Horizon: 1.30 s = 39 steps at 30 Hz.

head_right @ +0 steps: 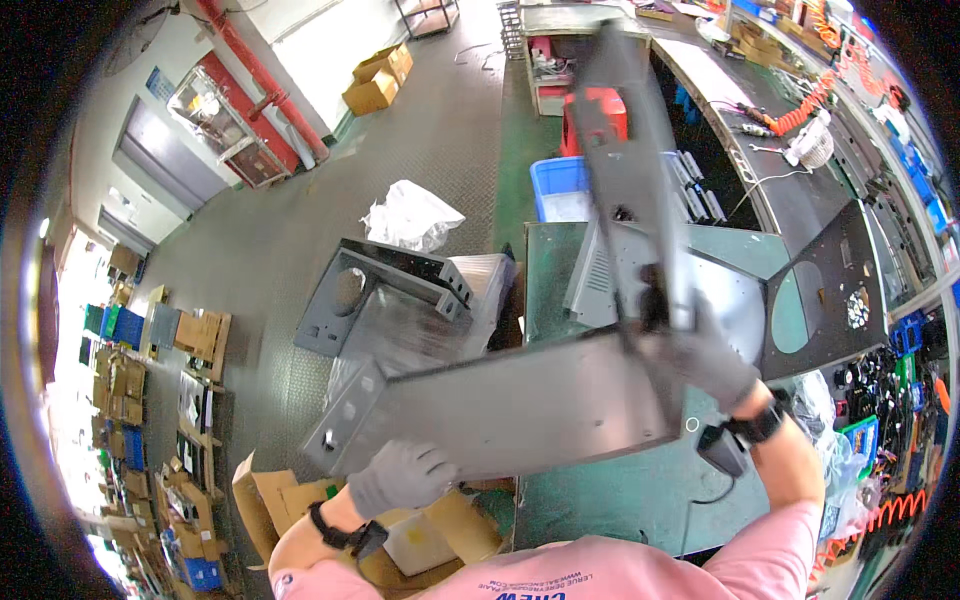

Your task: Assembling electronic enclosures by installing fans with a screwdriver and securing components with a hot glue gun.

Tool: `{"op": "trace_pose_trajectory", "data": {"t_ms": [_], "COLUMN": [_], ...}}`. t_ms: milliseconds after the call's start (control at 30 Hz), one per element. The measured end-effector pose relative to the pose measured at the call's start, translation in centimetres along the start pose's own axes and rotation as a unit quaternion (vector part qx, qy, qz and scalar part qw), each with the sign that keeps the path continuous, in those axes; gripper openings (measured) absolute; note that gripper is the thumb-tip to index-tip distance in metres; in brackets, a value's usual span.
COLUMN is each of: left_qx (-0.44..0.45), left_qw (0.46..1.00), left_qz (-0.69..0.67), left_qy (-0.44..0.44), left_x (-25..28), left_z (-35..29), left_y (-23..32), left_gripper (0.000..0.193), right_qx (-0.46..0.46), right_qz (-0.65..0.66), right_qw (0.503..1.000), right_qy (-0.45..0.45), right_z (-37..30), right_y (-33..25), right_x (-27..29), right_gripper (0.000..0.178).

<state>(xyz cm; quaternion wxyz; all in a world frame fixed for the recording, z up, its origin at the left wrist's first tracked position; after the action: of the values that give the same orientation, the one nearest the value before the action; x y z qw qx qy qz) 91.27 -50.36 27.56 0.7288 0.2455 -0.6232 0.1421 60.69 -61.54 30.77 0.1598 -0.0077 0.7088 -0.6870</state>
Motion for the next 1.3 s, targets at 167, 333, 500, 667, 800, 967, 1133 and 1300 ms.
{"op": "trace_pose_trajectory", "data": {"t_ms": [167,333,500,667,800,967,1133,1300], "left_qx": [-0.118,-0.062,0.052,0.116,0.403,0.548,0.659,0.687], "left_qw": [0.992,0.990,0.998,0.954,0.822,0.794,0.730,0.700], "left_qz": [0.039,0.055,-0.006,-0.018,-0.039,-0.071,-0.096,-0.186], "left_qy": [0.032,0.117,0.041,0.276,0.399,0.254,0.154,0.066], "left_x": [-3.3,-8.7,-14.1,-8.5,-11.9,-20.3,-24.2,-29.8], "left_z": [12.2,21.5,23.0,18.1,9.1,3.7,4.8,6.3], "left_y": [-1.5,-5.1,-8.2,-11.8,-22.1,-30.6,-38.1,-44.4], "left_gripper": [0.014,0.016,0.019,0.016,0.020,0.032,0.053,0.039], "right_qx": [0.144,0.153,-0.069,-0.045,-0.269,-0.307,-0.317,-0.260], "right_qz": [-0.191,-0.277,-0.387,-0.279,-0.346,-0.474,-0.390,-0.415], "right_qw": [0.954,0.913,0.845,0.836,0.841,0.823,0.865,0.871], "right_qy": [0.183,0.257,0.362,0.470,0.318,0.067,0.004,-0.048], "right_z": [-7.1,-9.1,-12.6,-17.1,-16.7,-14.0,-11.1,-4.9], "right_y": [-4.4,-0.1,8.6,11.7,13.4,12.2,12.2,11.5], "right_x": [8.4,16.0,23.4,28.3,24.2,12.8,6.2,2.3], "right_gripper": [0.060,0.051,0.033,0.036,0.037,0.038,0.042,0.034]}}
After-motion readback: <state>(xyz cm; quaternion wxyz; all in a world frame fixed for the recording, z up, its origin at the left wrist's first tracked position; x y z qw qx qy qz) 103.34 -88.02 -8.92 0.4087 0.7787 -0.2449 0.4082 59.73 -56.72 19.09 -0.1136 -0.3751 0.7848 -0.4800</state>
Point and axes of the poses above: each hand's wrist, its own z-axis towards the middle knuckle, its own x-axis out of the back of the hand, y = z × x, the point moved 6 cm from there along z, towards the middle knuckle
